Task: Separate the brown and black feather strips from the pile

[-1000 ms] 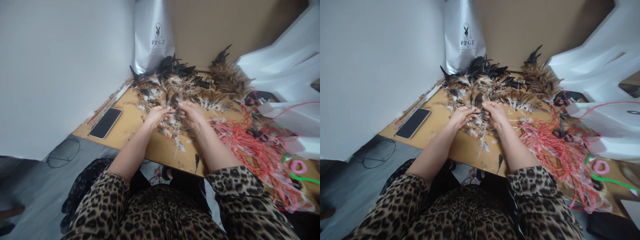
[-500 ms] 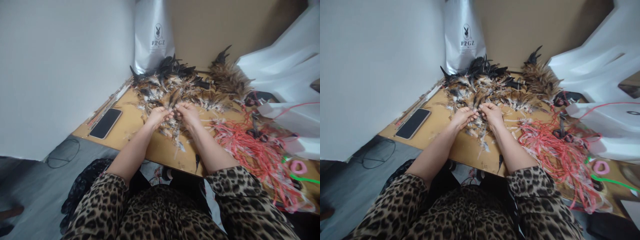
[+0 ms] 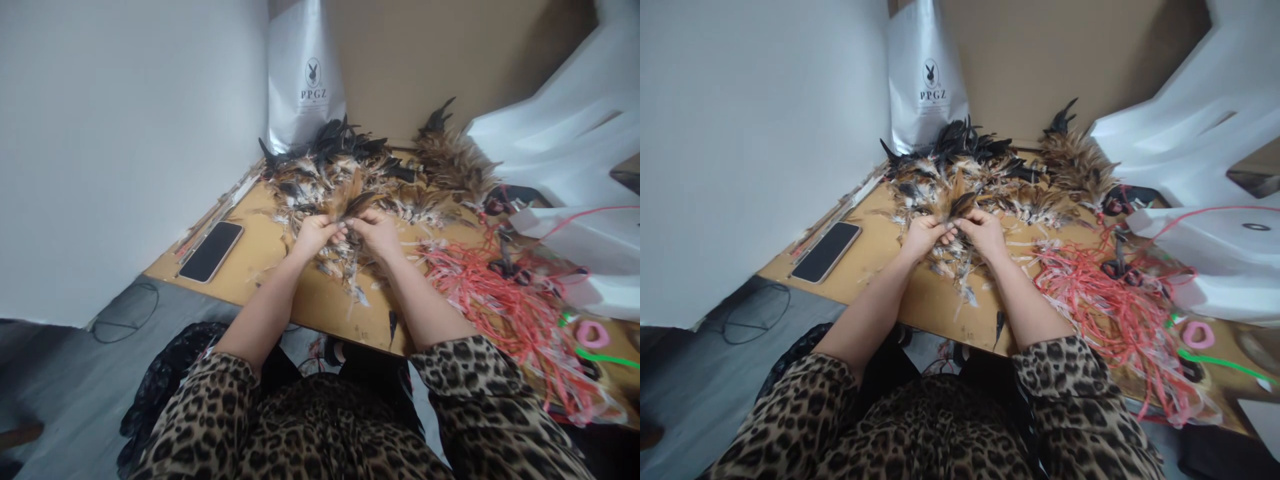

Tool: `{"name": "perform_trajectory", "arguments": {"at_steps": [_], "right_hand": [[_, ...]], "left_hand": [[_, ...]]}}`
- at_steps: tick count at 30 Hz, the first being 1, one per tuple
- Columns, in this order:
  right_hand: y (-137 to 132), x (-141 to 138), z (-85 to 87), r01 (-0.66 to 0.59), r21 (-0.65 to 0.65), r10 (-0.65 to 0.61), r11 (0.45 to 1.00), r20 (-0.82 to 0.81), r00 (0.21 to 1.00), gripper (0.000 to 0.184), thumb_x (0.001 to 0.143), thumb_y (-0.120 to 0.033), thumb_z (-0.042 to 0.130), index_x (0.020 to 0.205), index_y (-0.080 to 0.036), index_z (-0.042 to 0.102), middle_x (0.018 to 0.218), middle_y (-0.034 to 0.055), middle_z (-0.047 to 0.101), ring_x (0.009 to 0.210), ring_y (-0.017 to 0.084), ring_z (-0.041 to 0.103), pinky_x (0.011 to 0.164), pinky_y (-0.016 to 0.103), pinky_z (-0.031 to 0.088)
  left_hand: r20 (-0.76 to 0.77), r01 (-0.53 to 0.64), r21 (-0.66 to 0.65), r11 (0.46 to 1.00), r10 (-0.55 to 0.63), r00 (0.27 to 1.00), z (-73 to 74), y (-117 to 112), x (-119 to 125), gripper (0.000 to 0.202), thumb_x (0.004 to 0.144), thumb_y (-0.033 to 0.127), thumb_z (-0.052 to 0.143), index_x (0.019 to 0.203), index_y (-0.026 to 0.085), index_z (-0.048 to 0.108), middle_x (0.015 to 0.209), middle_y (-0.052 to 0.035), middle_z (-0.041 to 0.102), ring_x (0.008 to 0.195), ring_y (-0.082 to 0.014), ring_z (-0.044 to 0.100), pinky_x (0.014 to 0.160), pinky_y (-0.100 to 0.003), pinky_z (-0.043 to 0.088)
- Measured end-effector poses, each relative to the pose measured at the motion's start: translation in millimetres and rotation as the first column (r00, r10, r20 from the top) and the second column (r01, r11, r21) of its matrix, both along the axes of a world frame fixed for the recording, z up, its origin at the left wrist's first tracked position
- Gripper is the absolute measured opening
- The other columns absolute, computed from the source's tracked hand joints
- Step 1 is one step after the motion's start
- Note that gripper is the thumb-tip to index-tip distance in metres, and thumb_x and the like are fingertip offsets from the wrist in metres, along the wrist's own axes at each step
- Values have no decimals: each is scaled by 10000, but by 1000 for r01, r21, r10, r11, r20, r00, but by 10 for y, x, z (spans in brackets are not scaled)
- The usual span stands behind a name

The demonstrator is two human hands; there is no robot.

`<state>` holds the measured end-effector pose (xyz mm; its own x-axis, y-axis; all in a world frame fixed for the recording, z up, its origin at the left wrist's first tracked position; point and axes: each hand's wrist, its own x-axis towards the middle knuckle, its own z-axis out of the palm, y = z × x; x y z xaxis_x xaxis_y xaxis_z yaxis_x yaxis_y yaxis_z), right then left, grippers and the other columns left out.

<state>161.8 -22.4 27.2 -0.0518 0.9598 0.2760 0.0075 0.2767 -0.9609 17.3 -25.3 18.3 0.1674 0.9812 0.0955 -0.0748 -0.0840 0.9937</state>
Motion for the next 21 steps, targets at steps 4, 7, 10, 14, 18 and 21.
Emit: {"name": "perform_trajectory", "arguments": {"at_steps": [4, 7, 10, 14, 18, 21], "right_hand": [[-7, 26, 6, -31, 1, 31, 1000, 14, 999, 201, 607, -348, 673, 577, -171, 581, 589, -26, 566, 555, 88, 481, 581, 227, 393], [-3, 46, 1, -70, 9, 70, 998, 22, 997, 194, 612, -338, 678, 588, -165, 593, 591, -24, 568, 562, 88, 486, 597, 230, 395], [4, 59, -6, -124, 27, 123, 992, 32, 992, 195, 618, -344, 679, 620, -164, 604, 609, -15, 585, 589, 99, 506, 610, 237, 404], [17, 40, -36, -81, 30, 80, 996, 38, 996, 206, 616, -349, 678, 603, -164, 588, 595, -16, 575, 580, 100, 503, 594, 233, 403], [32, 2, -76, -22, -18, 22, 1000, 25, 999, 234, 600, -367, 682, 590, -162, 568, 559, -28, 548, 536, 86, 469, 556, 219, 383], [32, 6, -63, -19, -55, 21, 998, 28, 999, 253, 588, -391, 683, 612, -160, 581, 577, -24, 564, 539, 85, 468, 559, 218, 384]], "left_hand": [[-25, 51, 26, 998, -51, 998, -7, 7, -25, 243, 678, 342, 647, 698, 100, 657, 558, -42, 618, 451, -71, 525, 490, -204, 424], [-41, 76, 32, 997, -74, 996, -4, 10, -32, 264, 677, 358, 645, 692, 95, 655, 554, -45, 616, 441, -72, 521, 470, -201, 412], [-56, 79, 34, 996, -77, 995, -4, 11, -27, 280, 684, 377, 636, 696, 97, 655, 569, -50, 628, 436, -72, 522, 456, -196, 408], [-82, 69, 25, 997, -67, 994, -9, -1, -9, 254, 694, 360, 629, 698, 108, 655, 570, -48, 634, 444, -80, 534, 459, -197, 418], [-94, 43, 15, 999, -41, 995, 20, -37, 11, 229, 691, 333, 637, 664, 107, 649, 529, -39, 611, 434, -78, 528, 441, -191, 401], [-87, 23, -32, 999, -25, 996, 55, -44, 14, 210, 676, 315, 653, 643, 108, 644, 503, -31, 598, 403, -62, 498, 423, -179, 375]]}}
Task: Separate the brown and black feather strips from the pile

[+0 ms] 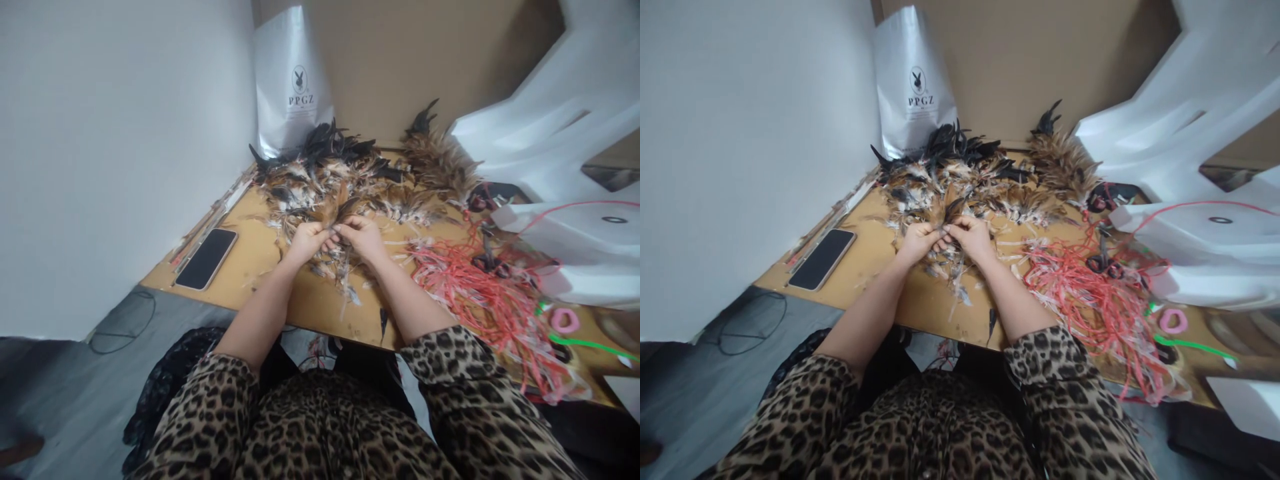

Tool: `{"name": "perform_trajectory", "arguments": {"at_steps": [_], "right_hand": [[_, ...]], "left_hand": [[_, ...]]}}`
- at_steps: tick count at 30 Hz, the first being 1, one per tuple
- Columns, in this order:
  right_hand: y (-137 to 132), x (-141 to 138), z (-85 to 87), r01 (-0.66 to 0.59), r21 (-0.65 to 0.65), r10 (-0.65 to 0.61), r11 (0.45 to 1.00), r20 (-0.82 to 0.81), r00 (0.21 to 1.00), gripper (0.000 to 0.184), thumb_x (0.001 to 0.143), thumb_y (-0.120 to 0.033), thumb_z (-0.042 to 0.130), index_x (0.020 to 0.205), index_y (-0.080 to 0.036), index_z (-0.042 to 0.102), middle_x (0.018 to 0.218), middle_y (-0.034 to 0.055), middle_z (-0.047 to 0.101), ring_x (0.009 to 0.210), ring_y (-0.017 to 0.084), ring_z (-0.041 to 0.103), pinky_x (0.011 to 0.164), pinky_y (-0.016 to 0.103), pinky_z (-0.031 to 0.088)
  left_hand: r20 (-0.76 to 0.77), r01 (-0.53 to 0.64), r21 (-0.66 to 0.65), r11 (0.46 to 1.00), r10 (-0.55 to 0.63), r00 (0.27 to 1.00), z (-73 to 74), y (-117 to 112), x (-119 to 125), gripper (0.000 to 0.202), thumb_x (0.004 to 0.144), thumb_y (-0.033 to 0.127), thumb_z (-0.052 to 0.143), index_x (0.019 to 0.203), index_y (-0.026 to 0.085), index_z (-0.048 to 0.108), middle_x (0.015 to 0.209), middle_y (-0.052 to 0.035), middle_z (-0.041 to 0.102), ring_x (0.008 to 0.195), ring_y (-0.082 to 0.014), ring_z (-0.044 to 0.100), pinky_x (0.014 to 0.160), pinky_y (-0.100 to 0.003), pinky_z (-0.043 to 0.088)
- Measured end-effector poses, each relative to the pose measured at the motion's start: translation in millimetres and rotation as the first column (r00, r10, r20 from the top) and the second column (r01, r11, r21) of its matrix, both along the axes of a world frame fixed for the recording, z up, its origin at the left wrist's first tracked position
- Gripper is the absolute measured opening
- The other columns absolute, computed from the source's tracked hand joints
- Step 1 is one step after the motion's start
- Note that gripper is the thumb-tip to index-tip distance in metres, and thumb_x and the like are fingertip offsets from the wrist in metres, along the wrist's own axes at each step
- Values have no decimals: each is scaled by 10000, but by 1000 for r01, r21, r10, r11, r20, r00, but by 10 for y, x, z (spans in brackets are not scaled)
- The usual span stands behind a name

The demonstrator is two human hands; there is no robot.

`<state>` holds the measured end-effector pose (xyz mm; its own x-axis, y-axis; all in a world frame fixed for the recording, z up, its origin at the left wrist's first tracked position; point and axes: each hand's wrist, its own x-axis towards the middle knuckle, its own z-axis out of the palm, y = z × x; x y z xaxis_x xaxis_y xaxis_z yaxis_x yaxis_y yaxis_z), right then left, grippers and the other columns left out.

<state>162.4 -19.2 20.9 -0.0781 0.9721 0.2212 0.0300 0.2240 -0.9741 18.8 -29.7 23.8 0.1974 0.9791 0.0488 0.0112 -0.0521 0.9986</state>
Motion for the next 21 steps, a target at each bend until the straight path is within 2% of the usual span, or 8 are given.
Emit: {"name": "perform_trajectory", "arguments": {"at_steps": [3, 5, 8, 10, 15, 19, 21], "right_hand": [[-1, 57, 47, -51, -27, 53, 998, 74, 996, 260, 602, -394, 667, 683, -150, 628, 618, -8, 600, 558, 88, 482, 573, 222, 390], [3, 113, 74, -113, -58, 122, 992, 188, 974, 257, 607, -380, 658, 693, -138, 645, 618, 1, 612, 551, 90, 486, 568, 225, 389], [10, 193, 101, -222, -68, 230, 973, 393, 890, 203, 628, -331, 633, 667, -133, 652, 614, 8, 621, 550, 99, 501, 570, 228, 391], [1, 224, 123, -268, -29, 243, 963, 526, 815, 162, 656, -292, 598, 670, -143, 657, 623, 8, 625, 563, 105, 512, 577, 225, 387], [-105, 185, 223, -313, 120, 94, 942, 801, 591, 124, 697, -239, 547, 716, -183, 656, 709, 14, 637, 632, 119, 534, 617, 224, 366], [-200, 75, 253, -298, 164, -31, 940, 914, 406, 151, 727, -278, 532, 786, -209, 652, 830, 48, 641, 726, 156, 556, 628, 241, 354], [-211, 42, 230, -270, 163, -63, 949, 936, 346, 162, 741, -272, 504, 775, -204, 647, 839, 65, 639, 701, 161, 553, 595, 250, 341]], "left_hand": [[55, -70, -40, 997, 72, 996, -1, 46, -24, 213, 677, 314, 650, 641, 106, 636, 502, -30, 601, 387, -50, 477, 410, -170, 352], [135, -159, -58, 986, 165, 977, -29, 98, -52, 218, 677, 315, 649, 669, 98, 627, 572, -46, 632, 428, -53, 509, 423, -165, 361], [248, -227, -72, 971, 238, 939, -88, 169, -96, 251, 666, 323, 655, 749, 88, 620, 678, -68, 664, 456, -49, 524, 421, -158, 353], [276, -228, -71, 971, 239, 931, -119, 195, -115, 262, 674, 322, 647, 793, 91, 619, 711, -68, 669, 473, -44, 530, 436, -155, 360], [282, -251, -109, 962, 272, 920, -130, 200, -120, 262, 671, 326, 650, 797, 99, 615, 734, -66, 671, 484, -36, 529, 444, -152, 354], [284, -238, -131, 962, 266, 921, -121, 196, -107, 271, 657, 329, 660, 790, 97, 613, 721, -62, 668, 480, -37, 526, 443, -155, 352], [272, -229, -140, 963, 260, 927, -126, 197, -102, 276, 658, 332, 657, 797, 98, 614, 722, -60, 668, 483, -38, 528, 446, -157, 354]]}}
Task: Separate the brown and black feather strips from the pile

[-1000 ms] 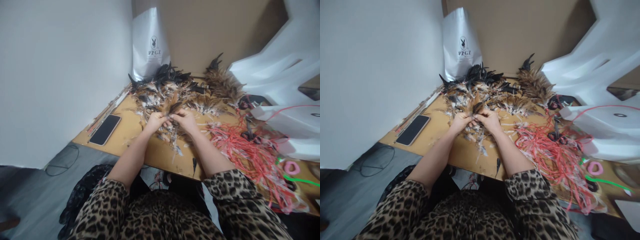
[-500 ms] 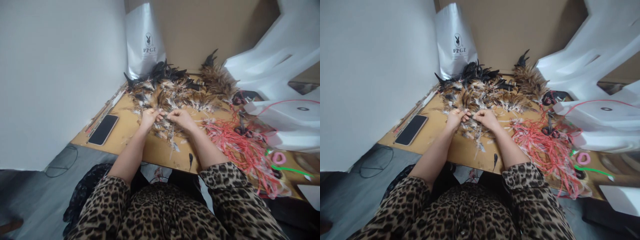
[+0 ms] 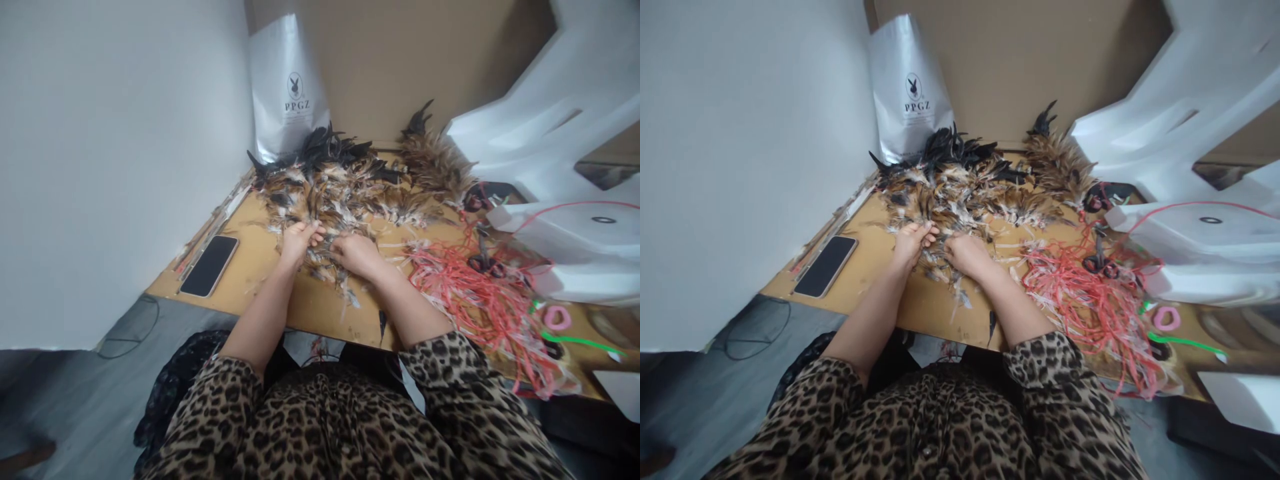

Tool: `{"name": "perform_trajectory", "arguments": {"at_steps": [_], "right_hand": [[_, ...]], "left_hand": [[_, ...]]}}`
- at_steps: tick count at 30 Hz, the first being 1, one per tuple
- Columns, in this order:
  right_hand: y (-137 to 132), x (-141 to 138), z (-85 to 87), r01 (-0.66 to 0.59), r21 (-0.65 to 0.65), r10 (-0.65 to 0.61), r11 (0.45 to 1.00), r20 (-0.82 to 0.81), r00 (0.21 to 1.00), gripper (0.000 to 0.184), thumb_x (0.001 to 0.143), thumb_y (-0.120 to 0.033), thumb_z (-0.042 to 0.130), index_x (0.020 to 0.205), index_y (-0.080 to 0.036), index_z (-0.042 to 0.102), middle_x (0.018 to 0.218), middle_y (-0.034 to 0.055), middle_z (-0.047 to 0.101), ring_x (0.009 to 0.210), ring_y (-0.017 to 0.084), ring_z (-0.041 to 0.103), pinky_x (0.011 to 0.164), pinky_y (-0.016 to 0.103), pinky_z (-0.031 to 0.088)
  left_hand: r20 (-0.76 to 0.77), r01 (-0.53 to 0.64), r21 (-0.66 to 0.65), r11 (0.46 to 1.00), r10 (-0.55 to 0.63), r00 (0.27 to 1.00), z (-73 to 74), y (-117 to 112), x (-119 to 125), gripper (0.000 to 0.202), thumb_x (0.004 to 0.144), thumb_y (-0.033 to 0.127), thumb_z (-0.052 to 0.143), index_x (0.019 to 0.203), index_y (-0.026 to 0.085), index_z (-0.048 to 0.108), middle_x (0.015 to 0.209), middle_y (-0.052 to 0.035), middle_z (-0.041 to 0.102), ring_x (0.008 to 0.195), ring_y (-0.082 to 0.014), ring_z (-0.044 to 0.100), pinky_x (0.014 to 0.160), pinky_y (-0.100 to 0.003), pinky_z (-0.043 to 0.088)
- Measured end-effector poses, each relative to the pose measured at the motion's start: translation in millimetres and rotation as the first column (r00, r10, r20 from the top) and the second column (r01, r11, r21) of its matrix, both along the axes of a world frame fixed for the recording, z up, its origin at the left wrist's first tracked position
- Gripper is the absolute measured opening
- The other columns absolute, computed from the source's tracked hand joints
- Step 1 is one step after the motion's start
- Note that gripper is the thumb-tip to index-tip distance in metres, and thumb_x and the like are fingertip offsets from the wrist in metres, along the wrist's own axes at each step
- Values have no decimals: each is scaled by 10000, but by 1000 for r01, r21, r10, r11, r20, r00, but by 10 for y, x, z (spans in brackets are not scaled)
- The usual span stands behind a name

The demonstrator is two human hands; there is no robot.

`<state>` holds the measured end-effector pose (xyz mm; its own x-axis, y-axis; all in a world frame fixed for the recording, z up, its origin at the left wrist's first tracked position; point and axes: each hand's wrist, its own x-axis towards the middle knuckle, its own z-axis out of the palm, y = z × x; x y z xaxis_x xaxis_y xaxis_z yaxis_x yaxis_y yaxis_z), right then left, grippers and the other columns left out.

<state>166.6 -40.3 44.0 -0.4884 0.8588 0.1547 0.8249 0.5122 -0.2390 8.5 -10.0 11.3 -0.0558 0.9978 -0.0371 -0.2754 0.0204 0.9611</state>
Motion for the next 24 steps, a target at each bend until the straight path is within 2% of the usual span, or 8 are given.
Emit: {"name": "perform_trajectory", "arguments": {"at_steps": [3, 6, 8, 10, 13, 15, 19, 24], "right_hand": [[42, 17, -42, 7, -30, -10, 1000, -72, 997, 151, 727, -233, 492, 696, -181, 631, 770, 61, 634, 660, 149, 539, 576, 245, 335], [116, 92, -48, -14, -168, -52, 986, -385, 921, 110, 690, -235, 531, 658, -164, 609, 654, 22, 607, 597, 115, 510, 558, 221, 348], [156, 140, -30, -30, -319, -181, 947, -610, 772, 125, 667, -281, 572, 664, -158, 595, 557, -14, 557, 503, 87, 458, 494, 206, 333], [182, 167, -7, -74, -465, -343, 882, -741, 577, 188, 641, -339, 615, 666, -156, 579, 481, -43, 501, 417, 63, 388, 424, 196, 288], [211, 170, 7, -215, -568, -500, 794, -812, 300, 268, 577, -376, 681, 642, -155, 544, 503, -41, 522, 375, 39, 350, 372, 184, 236], [229, 156, -6, -305, -573, -545, 760, -819, 179, 298, 536, -360, 719, 629, -151, 529, 561, -27, 554, 387, 30, 367, 363, 174, 229], [259, 121, -73, -367, -582, -598, 725, -797, 83, 304, 504, -315, 750, 636, -154, 528, 516, -52, 502, 403, 29, 374, 368, 161, 233], [281, 82, -159, -318, -571, -580, 757, -811, 77, 245, 542, -300, 735, 624, -159, 551, 455, -49, 467, 419, 49, 393, 383, 172, 245]], "left_hand": [[17, 15, 14, 1000, -15, 1000, -16, 8, 1, 276, 656, 325, 658, 806, 97, 615, 719, -61, 669, 482, -40, 527, 444, -159, 351], [41, 13, 22, 1000, -13, 999, -28, 20, -4, 271, 660, 321, 655, 805, 97, 613, 721, -62, 670, 472, -34, 518, 438, -155, 344], [53, 5, 8, 1000, -6, 999, -27, 24, -6, 269, 665, 321, 650, 814, 99, 610, 729, -61, 671, 472, -31, 517, 437, -150, 342], [70, 7, -20, 1000, -6, 998, -18, 18, -2, 269, 666, 316, 650, 824, 102, 608, 743, -61, 674, 482, -30, 524, 441, -145, 344], [100, 50, -57, 997, -44, 994, 1, -11, 14, 278, 656, 310, 665, 831, 102, 609, 780, -74, 679, 510, -34, 547, 452, -141, 356], [120, 100, -57, 993, -93, 988, 10, -35, 25, 288, 647, 314, 676, 827, 98, 613, 804, -85, 680, 528, -42, 563, 458, -141, 366], [149, 158, -15, 987, -154, 977, 14, -55, 28, 298, 637, 323, 686, 814, 91, 625, 813, -85, 677, 544, -53, 575, 457, -139, 372], [182, 129, -12, 992, -125, 975, 25, -35, -2, 272, 627, 299, 693, 798, 98, 632, 804, -63, 674, 531, -45, 562, 444, -133, 360]]}}
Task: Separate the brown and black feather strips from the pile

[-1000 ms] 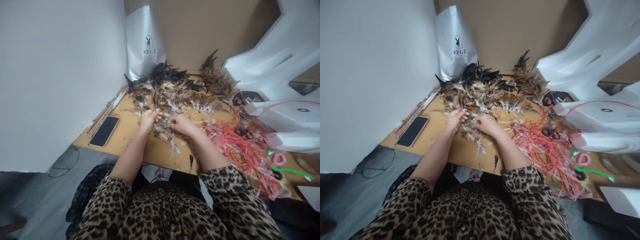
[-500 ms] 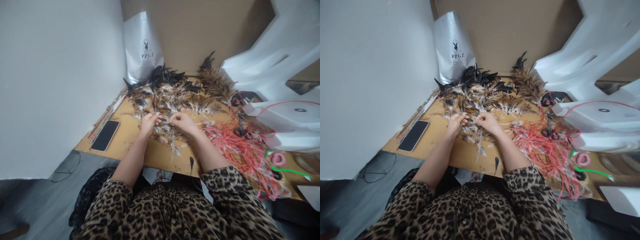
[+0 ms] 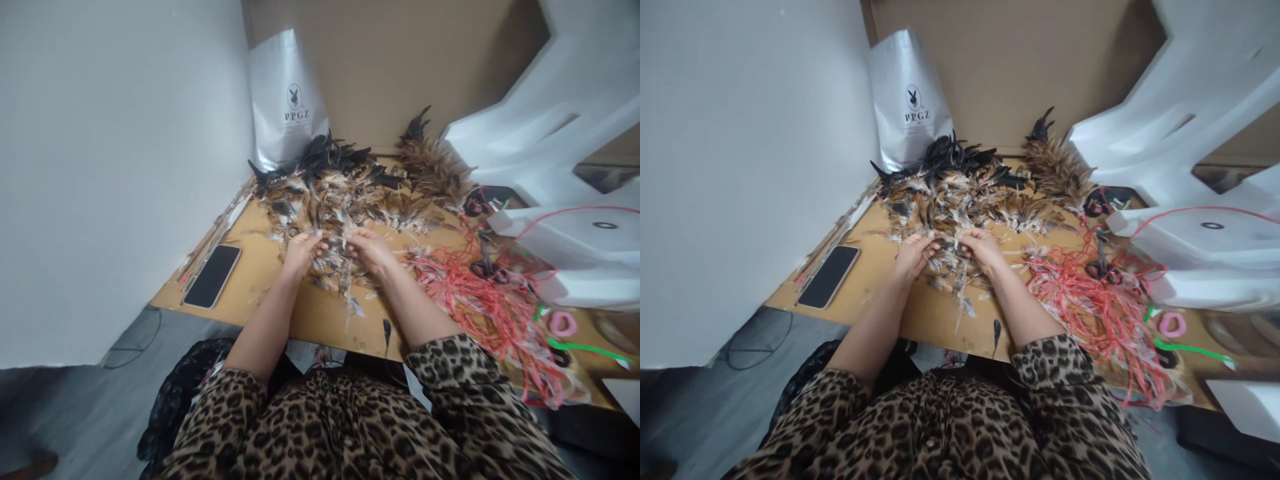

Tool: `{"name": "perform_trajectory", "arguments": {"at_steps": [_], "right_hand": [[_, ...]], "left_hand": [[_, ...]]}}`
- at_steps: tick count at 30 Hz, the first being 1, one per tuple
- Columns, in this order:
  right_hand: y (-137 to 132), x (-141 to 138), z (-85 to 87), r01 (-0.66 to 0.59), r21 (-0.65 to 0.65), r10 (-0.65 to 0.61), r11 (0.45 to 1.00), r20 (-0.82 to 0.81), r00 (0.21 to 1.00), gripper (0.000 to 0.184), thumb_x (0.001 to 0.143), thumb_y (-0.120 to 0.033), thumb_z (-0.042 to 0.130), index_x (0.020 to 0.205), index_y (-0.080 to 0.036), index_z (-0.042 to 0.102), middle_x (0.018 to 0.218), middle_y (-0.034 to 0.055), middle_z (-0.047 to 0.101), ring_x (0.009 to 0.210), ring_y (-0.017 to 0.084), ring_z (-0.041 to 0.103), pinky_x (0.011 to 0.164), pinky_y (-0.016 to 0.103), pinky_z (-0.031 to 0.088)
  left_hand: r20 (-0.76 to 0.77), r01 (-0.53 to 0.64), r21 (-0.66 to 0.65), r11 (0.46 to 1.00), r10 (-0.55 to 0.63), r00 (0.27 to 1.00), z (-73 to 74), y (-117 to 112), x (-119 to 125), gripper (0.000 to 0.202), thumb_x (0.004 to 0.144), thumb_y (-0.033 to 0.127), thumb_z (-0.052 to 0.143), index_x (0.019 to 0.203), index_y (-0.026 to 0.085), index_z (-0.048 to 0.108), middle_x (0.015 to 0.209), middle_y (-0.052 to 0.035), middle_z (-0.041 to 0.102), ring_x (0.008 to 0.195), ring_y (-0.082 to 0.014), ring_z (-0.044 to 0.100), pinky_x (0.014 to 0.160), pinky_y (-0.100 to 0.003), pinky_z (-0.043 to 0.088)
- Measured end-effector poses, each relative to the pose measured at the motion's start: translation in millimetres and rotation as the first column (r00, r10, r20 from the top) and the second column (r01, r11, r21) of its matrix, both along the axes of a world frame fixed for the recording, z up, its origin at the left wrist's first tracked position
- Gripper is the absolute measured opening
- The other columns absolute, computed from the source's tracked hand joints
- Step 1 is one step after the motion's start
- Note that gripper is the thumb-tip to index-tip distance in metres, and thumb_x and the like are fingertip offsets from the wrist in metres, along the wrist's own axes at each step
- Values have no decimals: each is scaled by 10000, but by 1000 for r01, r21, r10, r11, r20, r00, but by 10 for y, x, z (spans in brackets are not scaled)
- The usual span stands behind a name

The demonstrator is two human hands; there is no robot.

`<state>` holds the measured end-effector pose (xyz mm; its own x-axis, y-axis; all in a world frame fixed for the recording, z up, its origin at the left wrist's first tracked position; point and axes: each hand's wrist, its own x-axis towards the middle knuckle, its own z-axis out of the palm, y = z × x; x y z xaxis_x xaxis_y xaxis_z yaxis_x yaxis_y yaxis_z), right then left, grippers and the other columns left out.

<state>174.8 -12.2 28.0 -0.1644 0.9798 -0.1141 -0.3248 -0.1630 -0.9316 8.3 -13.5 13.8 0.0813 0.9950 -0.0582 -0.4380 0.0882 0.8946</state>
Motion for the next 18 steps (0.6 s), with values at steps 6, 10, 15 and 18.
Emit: {"name": "perform_trajectory", "arguments": {"at_steps": [6, 10, 15, 18], "right_hand": [[12, -48, 0, 101, 0, -100, 995, -100, 990, 242, 519, -287, 746, 598, -172, 549, 488, -52, 477, 450, 53, 403, 403, 179, 257], [14, -114, -65, 231, 25, -227, 973, -102, 969, 242, 546, -328, 726, 614, -177, 549, 488, -58, 471, 453, 55, 397, 415, 185, 269], [-53, -233, -101, 274, 93, -275, 957, -1, 962, 217, 586, -352, 694, 640, -182, 570, 520, -45, 519, 470, 72, 442, 445, 203, 317], [-105, -282, -73, 265, 118, -270, 957, 23, 963, 210, 589, -345, 693, 659, -185, 576, 574, -26, 570, 525, 96, 509, 497, 218, 377]], "left_hand": [[-9, 83, -54, 995, -84, 996, 13, -12, 6, 255, 645, 269, 684, 821, 90, 637, 919, -101, 670, 552, -42, 562, 458, -141, 372], [-12, 172, -93, 981, -173, 985, -1, -34, 32, 252, 666, 253, 672, 844, 77, 646, 943, -119, 665, 580, -50, 578, 472, -136, 395], [17, 236, -99, 967, -235, 972, -25, -51, 63, 239, 663, 243, 681, 826, 72, 645, 904, -114, 669, 585, -55, 589, 464, -126, 404], [47, 241, -102, 965, -237, 970, -34, -51, 72, 214, 663, 217, 682, 812, 69, 646, 825, -94, 671, 552, -45, 574, 452, -116, 404]]}}
